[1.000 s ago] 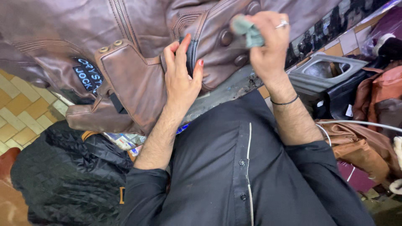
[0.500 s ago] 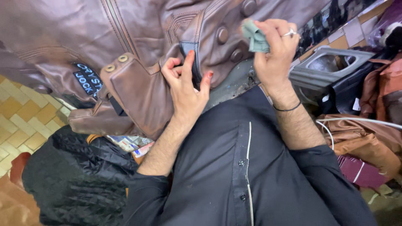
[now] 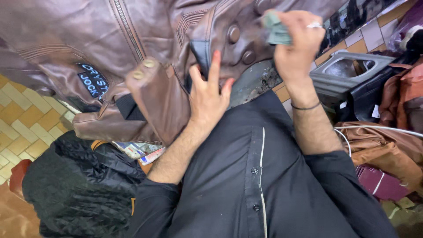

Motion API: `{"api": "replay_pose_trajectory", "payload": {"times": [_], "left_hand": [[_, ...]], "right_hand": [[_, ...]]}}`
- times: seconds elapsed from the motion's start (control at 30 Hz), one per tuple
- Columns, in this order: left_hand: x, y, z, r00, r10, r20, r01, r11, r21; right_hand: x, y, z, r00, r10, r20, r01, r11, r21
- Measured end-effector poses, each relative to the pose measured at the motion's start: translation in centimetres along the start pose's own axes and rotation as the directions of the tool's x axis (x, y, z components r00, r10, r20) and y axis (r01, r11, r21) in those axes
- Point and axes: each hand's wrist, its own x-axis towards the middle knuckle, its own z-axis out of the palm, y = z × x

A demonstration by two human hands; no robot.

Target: The person wipes the surface of a brown leather jacket with a small cloth, moving across the front panels, sleeves, and collar. The jacket is laid on a glass table and is turned over once during the process.

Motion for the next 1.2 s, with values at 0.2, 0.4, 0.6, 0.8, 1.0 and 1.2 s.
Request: {"api": "replay_pose_trajectory", "payload": {"times": [0.2,0.4,0.6,0.8,1.0,1.2], "left_hand": [[2.7,-3.5,-2.2,0.999,0.041,0.005,-0.040,0.992,-0.120],[2.9,-4.2,-2.8,0.993,0.035,0.112,-0.015,0.984,-0.178],[3.2,-3.6,-3.1,0.989,0.069,0.131,-0.048,0.986,-0.159],[3.1,-3.6,-3.4,0.987,0.055,0.154,-0.031,0.987,-0.160],[2.7,-3.7,-3.6,0.986,0.040,0.161,-0.007,0.980,-0.199],[3.0,-3.8,-3.2,0.986,0.079,0.146,-0.051,0.982,-0.183]], "right_hand": [[-4.4,-1.3,-0.5,0.992,-0.074,0.106,0.042,0.959,0.280],[-5.7,-1.4,1.1,0.997,0.015,-0.079,0.002,0.979,0.206],[-3.6,-1.1,1.7,0.993,0.119,-0.001,-0.112,0.941,0.318],[-2.0,-1.2,1.0,0.999,-0.019,0.028,0.009,0.942,0.334],[-2.2,0.6,-0.4,0.995,0.090,-0.038,-0.074,0.952,0.298],[-2.9,5.1,1.1,0.985,0.141,-0.098,-0.111,0.959,0.259]]}}
